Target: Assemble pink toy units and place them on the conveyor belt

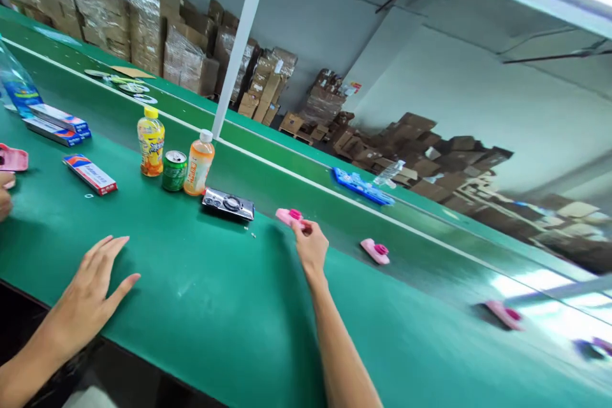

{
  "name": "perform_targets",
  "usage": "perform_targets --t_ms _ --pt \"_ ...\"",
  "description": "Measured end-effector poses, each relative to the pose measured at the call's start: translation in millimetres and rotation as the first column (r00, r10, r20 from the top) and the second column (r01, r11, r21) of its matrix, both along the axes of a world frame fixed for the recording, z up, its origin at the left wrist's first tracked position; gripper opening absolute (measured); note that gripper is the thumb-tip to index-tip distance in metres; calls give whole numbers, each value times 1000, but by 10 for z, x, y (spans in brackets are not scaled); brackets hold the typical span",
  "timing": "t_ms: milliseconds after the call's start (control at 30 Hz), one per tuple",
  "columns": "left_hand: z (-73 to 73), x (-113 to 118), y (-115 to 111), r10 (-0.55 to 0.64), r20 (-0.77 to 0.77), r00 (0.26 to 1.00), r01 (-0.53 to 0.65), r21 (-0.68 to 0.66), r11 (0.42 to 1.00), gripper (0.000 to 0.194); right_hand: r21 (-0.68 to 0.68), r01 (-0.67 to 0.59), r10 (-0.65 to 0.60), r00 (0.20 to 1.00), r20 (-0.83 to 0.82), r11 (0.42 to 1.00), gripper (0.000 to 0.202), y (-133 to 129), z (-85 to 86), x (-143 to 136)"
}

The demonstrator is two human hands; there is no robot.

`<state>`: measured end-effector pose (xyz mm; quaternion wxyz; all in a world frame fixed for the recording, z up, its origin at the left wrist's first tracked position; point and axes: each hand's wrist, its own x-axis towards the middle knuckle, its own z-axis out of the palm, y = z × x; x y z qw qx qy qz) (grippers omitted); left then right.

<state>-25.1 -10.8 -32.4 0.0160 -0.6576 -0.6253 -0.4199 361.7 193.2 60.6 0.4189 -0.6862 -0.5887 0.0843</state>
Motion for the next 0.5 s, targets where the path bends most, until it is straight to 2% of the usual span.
perform_targets --t_ms 67,133,200,267,333,400,500 --pt "-46 -116 135 83 -3 997 -83 19 996 55 33 109 -110 994 15 993 91 382 -27 115" --pt "-1 -274 393 161 -13 987 -161 -4 987 51 25 152 -152 988 30 988 93 610 -66 158" --pt "119 -513 692 282 -60 957 -286 -61 956 54 -1 152 -152 987 49 988 95 702 -105 175" --pt "253 -772 897 387 -114 915 -400 -143 905 57 -27 154 -152 986 70 988 106 708 -150 196" --pt "323 -936 923 422 -152 894 -444 -162 881 55 -29 170 -167 982 87 985 123 680 -226 233" --pt "292 -952 811 418 -196 887 -450 -168 877 53 31 188 -190 970 152 982 132 660 -346 284" --pt "147 -850 651 447 -259 856 -500 -192 845 58 149 156 -195 934 300 976 117 669 -565 359"
